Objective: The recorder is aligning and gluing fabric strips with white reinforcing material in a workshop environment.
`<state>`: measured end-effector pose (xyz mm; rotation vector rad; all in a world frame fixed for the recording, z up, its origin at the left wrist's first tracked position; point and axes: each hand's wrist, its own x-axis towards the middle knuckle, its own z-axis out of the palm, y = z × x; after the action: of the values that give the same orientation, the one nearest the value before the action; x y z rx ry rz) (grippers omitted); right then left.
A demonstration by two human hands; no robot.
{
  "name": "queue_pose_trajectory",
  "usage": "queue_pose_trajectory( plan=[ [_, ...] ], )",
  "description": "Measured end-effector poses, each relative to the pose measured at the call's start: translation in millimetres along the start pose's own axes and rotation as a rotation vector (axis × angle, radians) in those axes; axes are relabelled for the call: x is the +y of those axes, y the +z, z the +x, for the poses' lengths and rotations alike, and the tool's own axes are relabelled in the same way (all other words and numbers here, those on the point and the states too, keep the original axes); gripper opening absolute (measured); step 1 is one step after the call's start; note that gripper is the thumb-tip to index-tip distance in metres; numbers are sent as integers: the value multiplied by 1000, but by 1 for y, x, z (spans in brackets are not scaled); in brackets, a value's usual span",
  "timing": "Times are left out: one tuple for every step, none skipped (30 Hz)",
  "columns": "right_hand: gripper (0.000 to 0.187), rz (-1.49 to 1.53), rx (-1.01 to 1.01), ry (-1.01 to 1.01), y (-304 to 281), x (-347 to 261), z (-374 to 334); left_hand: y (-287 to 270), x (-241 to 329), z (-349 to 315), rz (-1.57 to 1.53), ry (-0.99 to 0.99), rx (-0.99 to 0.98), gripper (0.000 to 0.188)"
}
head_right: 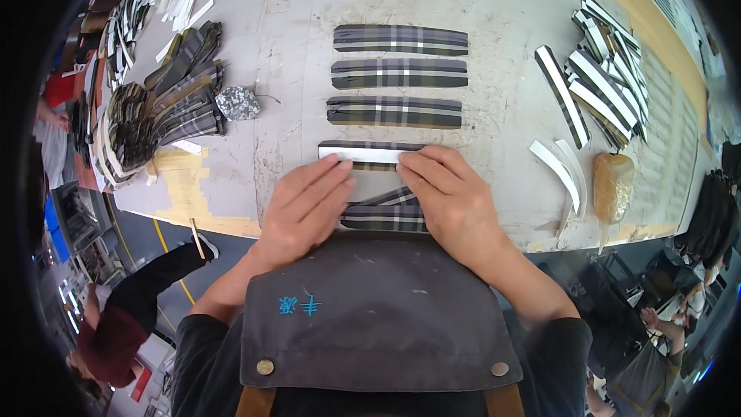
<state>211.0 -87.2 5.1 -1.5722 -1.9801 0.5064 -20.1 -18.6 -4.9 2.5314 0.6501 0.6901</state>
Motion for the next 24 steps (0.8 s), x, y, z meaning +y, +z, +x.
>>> queue_pose_trajectory(
  plan=[
    [32,-8,-9,-14,1,1,-1,1,4,3,9,-22,-76,39],
    [32,-16,-19,-28,2,1,-2,1,6,3,18,-45,-152,39],
    [32,-14,-18,-31,2,1,-2,1,6,2,21,-47,-152,39],
    [32,-28,-20,-36,2,0,-2,3,6,0,43,-50,-179,40],
    [32,-42,-21,-40,2,0,-2,3,6,-2,64,-53,-206,42],
    [32,-43,-22,-40,2,0,-2,3,7,-2,63,-53,-205,42],
    [32,-54,-24,-40,3,0,-3,3,7,-3,74,-58,-218,42],
    [33,-66,-26,-40,3,0,-3,4,8,-3,85,-64,-230,42],
    [33,-66,-26,-41,3,0,-3,3,9,-3,85,-64,-229,42],
    [33,-78,-29,-46,3,0,-4,3,9,-4,87,-76,-235,42],
    [33,-89,-31,-51,4,0,-4,3,9,-5,89,-87,-241,42],
    [33,-90,-32,-51,4,0,-4,4,10,-4,89,-88,-240,42],
    [34,-103,-34,-54,4,1,-5,4,11,-4,88,-98,-227,44],
    [35,-116,-37,-56,4,1,-5,4,11,-4,88,-108,-215,46],
    [35,-116,-38,-56,4,1,-5,4,11,-4,87,-108,-214,46],
    [37,-120,-44,-58,4,0,-5,5,11,-5,94,-106,-225,43],
    [38,-124,-50,-59,4,0,-5,5,10,-6,101,-104,-236,41],
    [38,-125,-50,-59,4,1,-5,5,11,-6,100,-104,-235,41],
    [39,-133,-52,-64,4,1,-5,5,11,-6,100,-106,-237,41],
    [40,-141,-53,-69,5,1,-5,5,11,-6,99,-108,-238,41],
    [40,-142,-53,-68,5,2,-5,4,11,-6,99,-108,-238,41],
    [40,-148,-58,-74,5,2,-5,4,11,-6,99,-118,-244,42],
    [41,-154,-63,-79,5,2,-6,4,12,-6,100,-127,-250,42],
    [41,-154,-64,-79,5,2,-6,4,12,-6,99,-126,-249,42]
  ],
)
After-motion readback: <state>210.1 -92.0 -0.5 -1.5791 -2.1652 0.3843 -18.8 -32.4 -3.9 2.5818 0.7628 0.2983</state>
